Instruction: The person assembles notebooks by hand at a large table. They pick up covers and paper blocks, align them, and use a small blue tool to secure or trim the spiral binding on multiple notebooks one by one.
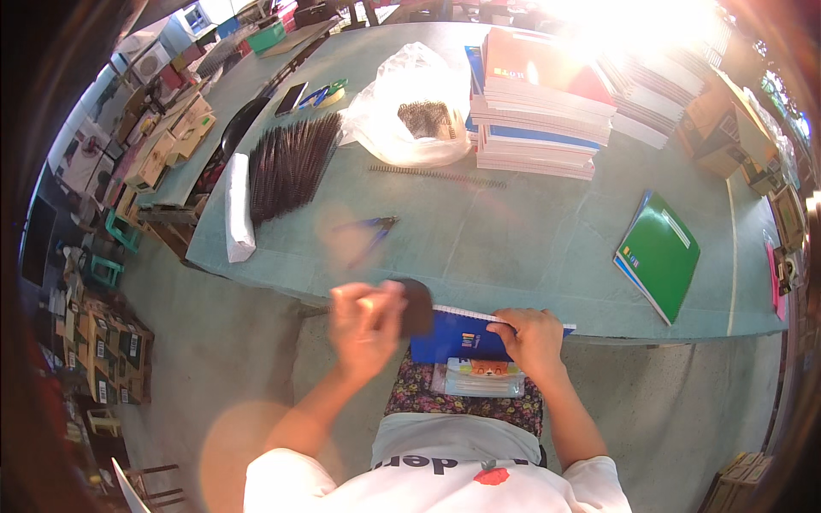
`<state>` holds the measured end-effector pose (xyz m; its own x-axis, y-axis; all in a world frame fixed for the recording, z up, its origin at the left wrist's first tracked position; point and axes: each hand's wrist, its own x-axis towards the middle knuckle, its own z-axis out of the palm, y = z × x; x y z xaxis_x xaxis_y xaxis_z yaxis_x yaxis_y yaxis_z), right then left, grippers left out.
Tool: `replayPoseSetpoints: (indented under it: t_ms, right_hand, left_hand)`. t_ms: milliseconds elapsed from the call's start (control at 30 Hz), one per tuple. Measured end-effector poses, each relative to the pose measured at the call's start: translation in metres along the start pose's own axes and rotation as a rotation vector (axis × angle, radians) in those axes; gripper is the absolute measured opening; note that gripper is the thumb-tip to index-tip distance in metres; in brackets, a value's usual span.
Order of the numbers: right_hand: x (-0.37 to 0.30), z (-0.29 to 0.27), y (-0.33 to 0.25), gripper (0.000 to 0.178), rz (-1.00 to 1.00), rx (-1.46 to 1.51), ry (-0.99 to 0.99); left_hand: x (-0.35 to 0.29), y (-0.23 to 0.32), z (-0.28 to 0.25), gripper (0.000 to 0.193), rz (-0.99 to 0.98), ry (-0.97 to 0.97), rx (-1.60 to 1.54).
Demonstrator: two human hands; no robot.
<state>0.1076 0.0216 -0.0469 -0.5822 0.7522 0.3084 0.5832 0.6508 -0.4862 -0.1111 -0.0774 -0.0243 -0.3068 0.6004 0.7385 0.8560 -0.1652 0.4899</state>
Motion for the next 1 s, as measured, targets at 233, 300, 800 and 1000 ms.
replayPoseSetpoints:
  t_ms: [233, 300, 800, 1000]
  right_hand:
    - [-0.001, -0.005, 0.002, 0.01, -0.035, 0.013, -0.027]
    - [-0.003, -0.005, 0.001, 0.01, -0.057, 0.02, 0.025]
    - [-0.001, 0.001, 0.004, 0.009, -0.028, 0.028, 0.067]
    - [0.001, 0.001, 0.006, 0.01, -0.044, 0.03, 0.045]
  left_hand:
    - [0.011, -0.001, 0.002, 0.031, -0.065, 0.039, 0.09]
    - [-0.03, -0.01, 0.003, 0.03, 0.029, -0.344, -0.017]
    - [-0.018, -0.002, 0.025, 0.03, 0.037, -0.439, -0.117]
    - [0.008, 0.016, 0.02, 0.033, -0.037, -0.142, -0.062]
